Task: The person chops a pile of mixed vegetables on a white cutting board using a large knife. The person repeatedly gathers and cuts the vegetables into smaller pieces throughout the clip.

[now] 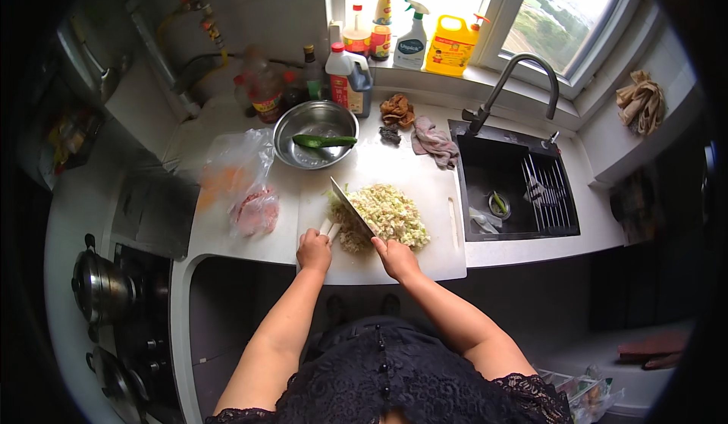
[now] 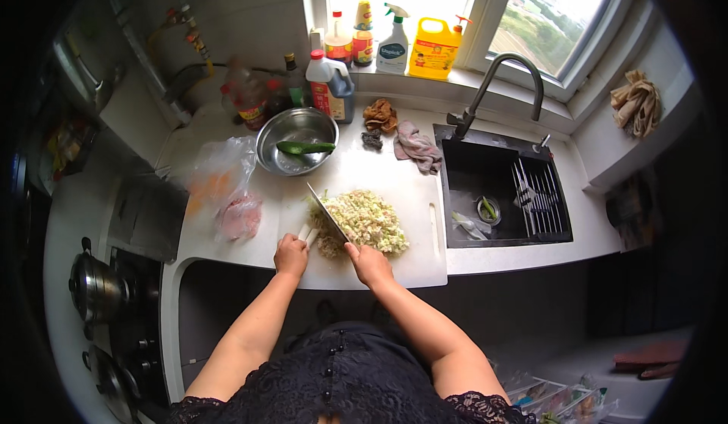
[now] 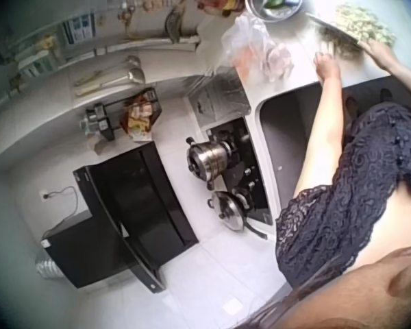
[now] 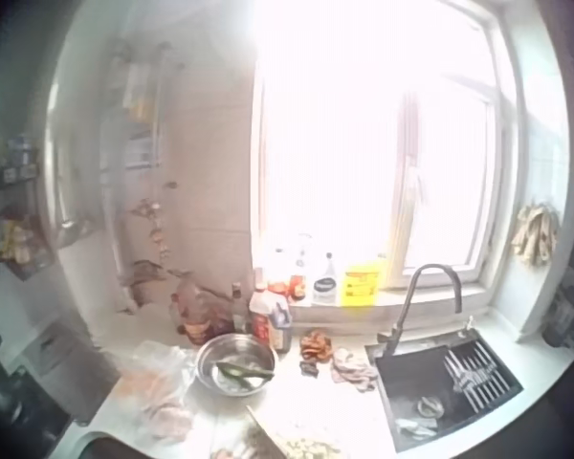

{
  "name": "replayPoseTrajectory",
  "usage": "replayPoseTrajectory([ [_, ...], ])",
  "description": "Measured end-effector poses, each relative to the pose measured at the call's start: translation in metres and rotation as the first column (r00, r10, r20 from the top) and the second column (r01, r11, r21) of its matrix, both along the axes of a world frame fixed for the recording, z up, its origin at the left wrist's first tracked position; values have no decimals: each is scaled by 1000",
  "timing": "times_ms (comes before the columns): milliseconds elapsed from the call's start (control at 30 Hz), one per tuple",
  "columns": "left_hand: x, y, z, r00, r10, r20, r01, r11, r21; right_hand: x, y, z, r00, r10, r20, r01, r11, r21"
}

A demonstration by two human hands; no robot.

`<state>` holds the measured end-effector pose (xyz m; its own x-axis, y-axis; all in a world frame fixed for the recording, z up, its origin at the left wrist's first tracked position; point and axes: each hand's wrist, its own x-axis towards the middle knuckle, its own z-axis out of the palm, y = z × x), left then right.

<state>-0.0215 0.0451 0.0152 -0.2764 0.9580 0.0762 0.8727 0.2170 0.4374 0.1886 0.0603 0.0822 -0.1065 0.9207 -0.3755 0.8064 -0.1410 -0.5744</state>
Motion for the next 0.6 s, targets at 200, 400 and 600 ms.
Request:
replayPoseTrajectory([
  [200, -2, -1, 1, 1000, -1, -20, 2, 999, 48, 8, 1, 19, 1000, -15, -2, 15, 999, -52],
  [400, -2, 1, -1, 1000, -15, -13, 15, 1000, 0, 27, 9, 5, 999, -38, -15, 38, 999, -24],
  [600, 1, -1, -2, 1000, -9, -10, 9, 1000, -14, 24, 3, 7, 996, -90, 11, 89, 996, 27],
])
